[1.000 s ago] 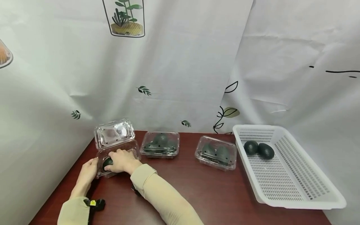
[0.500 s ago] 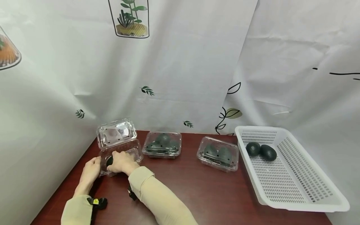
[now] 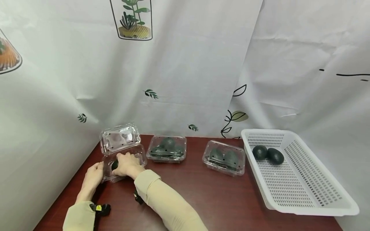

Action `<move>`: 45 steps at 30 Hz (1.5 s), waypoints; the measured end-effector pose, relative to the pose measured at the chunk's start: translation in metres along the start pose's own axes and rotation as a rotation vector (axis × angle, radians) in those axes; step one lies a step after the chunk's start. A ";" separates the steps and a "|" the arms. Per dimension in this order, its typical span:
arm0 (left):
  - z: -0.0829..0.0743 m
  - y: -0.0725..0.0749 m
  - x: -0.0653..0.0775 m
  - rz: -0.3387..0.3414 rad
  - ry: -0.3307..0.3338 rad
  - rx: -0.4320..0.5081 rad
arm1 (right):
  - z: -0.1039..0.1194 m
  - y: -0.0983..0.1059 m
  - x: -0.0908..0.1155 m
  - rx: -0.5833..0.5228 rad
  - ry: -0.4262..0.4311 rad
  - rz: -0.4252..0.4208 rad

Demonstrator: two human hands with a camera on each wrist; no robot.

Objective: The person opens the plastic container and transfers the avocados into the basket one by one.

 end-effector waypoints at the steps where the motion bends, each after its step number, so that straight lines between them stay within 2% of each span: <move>1: 0.001 0.000 0.000 -0.002 -0.001 -0.001 | 0.000 0.002 0.000 0.006 0.006 -0.009; 10: 0.002 0.002 0.000 -0.017 -0.001 -0.006 | -0.002 0.020 0.004 0.050 0.065 -0.057; 18: -0.001 0.002 -0.001 -0.023 -0.014 -0.005 | 0.002 0.047 0.015 0.165 0.119 -0.106; 30: 0.001 0.004 0.000 -0.012 -0.014 -0.015 | -0.019 0.086 0.035 0.338 0.129 -0.105; 36: 0.007 0.005 0.001 -0.003 0.012 -0.017 | -0.044 0.107 0.042 0.372 0.110 -0.099; 45: 0.002 0.002 -0.003 -0.015 0.003 -0.009 | -0.110 0.146 0.060 0.410 0.006 -0.116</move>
Point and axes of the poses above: each hand's wrist, its own x-axis away from the middle knuckle, its own y-axis out of the back of the hand, z = x × y, the point moved 10 cm from there along -x, towards the middle knuckle, and after that the axes turned 4 degrees about y, right-handed, at the moved point
